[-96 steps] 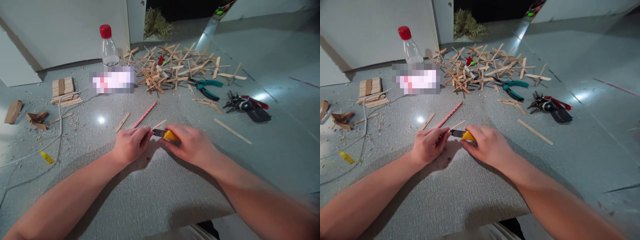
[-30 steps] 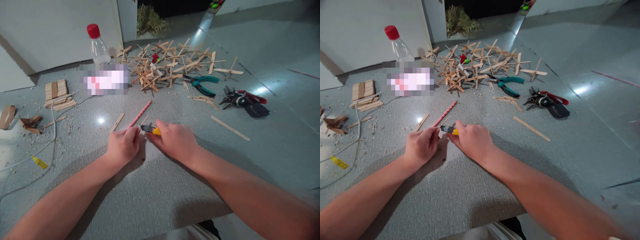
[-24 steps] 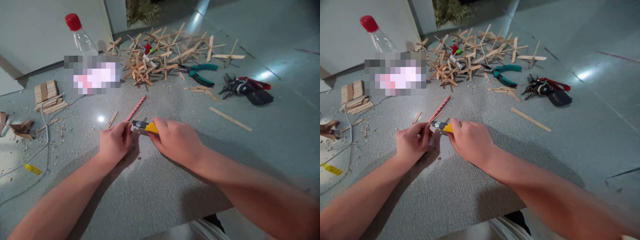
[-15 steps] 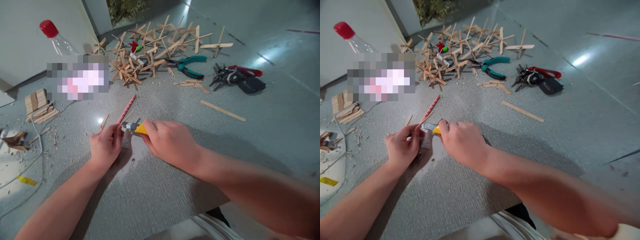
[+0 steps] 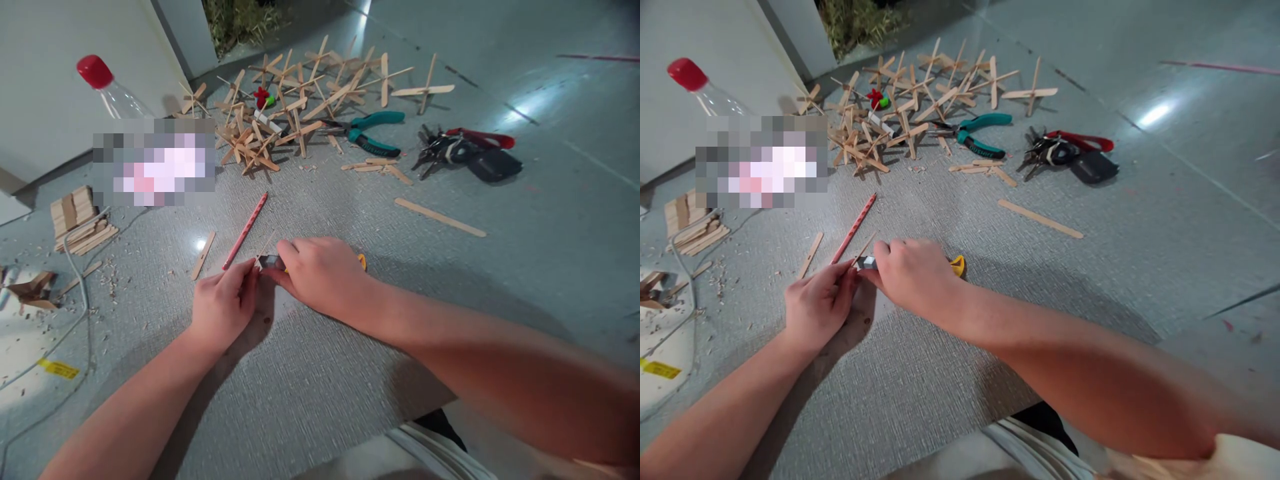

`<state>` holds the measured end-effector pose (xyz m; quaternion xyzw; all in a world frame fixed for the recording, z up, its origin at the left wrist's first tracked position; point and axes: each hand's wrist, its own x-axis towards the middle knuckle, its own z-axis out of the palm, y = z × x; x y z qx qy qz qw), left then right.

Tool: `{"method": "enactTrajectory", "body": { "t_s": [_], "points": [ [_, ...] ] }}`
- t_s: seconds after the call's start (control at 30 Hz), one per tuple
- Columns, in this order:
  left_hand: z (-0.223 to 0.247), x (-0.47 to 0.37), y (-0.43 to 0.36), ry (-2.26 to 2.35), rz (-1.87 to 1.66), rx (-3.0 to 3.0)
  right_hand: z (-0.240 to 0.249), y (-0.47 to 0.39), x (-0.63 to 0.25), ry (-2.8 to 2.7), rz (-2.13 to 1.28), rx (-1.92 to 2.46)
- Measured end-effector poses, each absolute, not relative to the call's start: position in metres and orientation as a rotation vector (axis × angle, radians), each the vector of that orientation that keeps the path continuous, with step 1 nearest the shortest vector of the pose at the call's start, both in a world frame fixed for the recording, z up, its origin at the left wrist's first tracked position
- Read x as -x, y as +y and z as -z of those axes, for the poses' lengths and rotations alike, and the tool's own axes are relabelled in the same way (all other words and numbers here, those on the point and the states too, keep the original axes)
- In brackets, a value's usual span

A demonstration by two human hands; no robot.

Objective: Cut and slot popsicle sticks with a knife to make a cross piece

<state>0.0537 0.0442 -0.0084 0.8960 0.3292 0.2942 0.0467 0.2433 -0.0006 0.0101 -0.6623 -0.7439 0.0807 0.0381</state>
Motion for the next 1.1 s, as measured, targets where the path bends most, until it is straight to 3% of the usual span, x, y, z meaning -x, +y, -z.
{"method": "enactTrajectory", "body": {
  "t_s": [1.1],
  "points": [
    [0.0, -0.051, 0.034, 1.086, -0.849, -2.864, -0.015, 0.007, -0.242, -2.222, -0.267, 1.971]
  ]
}}
